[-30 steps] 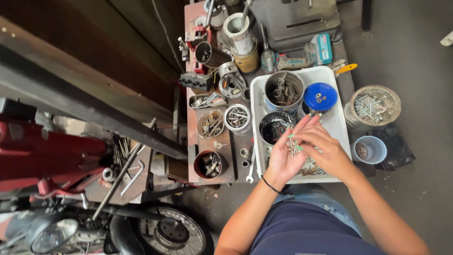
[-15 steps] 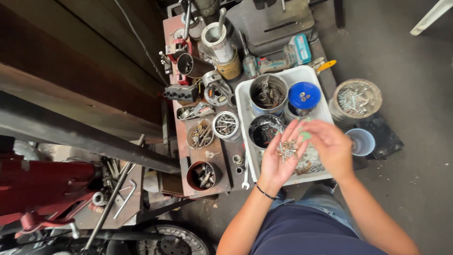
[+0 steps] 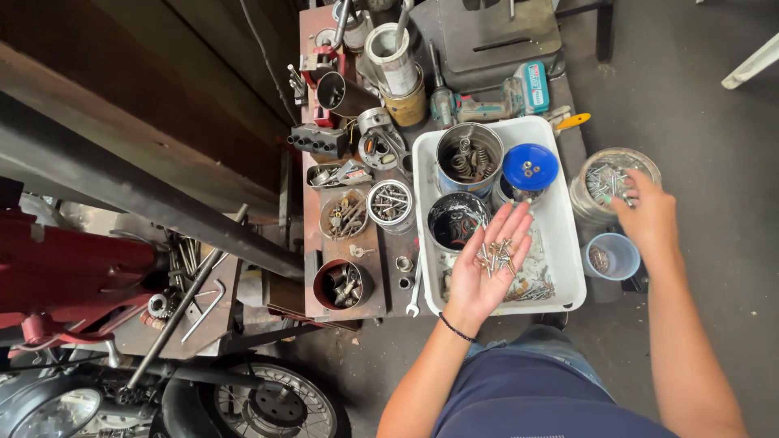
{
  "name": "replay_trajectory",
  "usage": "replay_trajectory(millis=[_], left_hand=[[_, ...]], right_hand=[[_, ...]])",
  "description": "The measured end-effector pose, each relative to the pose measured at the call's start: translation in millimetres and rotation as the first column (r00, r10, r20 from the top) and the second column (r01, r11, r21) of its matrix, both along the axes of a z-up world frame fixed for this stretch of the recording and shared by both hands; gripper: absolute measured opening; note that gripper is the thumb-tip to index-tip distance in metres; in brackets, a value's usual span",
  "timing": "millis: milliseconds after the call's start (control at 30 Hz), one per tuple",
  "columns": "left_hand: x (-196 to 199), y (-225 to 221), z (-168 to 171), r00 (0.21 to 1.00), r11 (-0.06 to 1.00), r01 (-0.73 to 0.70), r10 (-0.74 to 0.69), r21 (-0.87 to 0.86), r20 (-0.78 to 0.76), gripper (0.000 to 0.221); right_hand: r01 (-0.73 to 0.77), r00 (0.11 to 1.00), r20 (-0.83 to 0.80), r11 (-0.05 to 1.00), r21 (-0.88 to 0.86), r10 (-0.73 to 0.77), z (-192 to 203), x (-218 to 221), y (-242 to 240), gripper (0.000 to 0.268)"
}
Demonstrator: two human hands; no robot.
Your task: Sorting through a tray of small metal fasteners like screws and bolts
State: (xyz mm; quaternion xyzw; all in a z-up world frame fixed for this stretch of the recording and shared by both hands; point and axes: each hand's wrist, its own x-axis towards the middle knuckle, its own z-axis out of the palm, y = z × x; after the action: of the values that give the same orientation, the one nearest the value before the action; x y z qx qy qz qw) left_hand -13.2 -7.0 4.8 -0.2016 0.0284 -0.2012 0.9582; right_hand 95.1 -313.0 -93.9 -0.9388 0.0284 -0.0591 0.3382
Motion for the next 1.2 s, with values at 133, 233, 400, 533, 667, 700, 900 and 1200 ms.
replay_trajectory(millis=[133,233,400,533,667,700,900,1200], left_hand=[[7,1,-6,1.000,1.000,-0.008,0.008,-0.002,0.012,0.050],[13,2,-8,1.000,1.000,-0.003,0.003,0.001,0.022,0.052],[21,3,-5,0.999,0.999,-0.009,0.007,0.037,0.052,0.052],[22,3,-7,0.999,0.983,-0.029,0.023,0.182,0.034,0.051],[26,6,-18,0.998,0.971,-0.020,0.005,0.239,0.064,0.051],[26,5,-21,0.998,0.971,-0.012,-0.005,0.241,0.070,0.052],[26,6,-16,0.998,0.971,-0.020,0.004,0.239,0.065,0.052],[29,5,-18,0.999,0.998,0.034,-0.036,0.056,0.040,0.053]], right_hand=[[-0.068,0.997,-0.020,0.991,0.112,0.071,94,-44,72,0.039],[-0.237,0.971,0.096,0.926,0.293,0.218,136,-72,113,0.027],[-0.662,0.741,0.343,0.715,0.225,0.578,142,-94,142,0.016],[-0.601,0.784,0.352,0.766,0.226,0.511,143,-97,163,0.030],[-0.651,0.712,0.390,0.757,0.057,0.584,150,-98,177,0.025],[-0.661,0.692,0.399,0.751,0.015,0.601,150,-98,179,0.024],[-0.630,0.750,0.373,0.763,0.147,0.547,127,-94,180,0.033],[-0.270,0.963,0.235,0.481,0.834,0.132,95,-98,177,0.042]])
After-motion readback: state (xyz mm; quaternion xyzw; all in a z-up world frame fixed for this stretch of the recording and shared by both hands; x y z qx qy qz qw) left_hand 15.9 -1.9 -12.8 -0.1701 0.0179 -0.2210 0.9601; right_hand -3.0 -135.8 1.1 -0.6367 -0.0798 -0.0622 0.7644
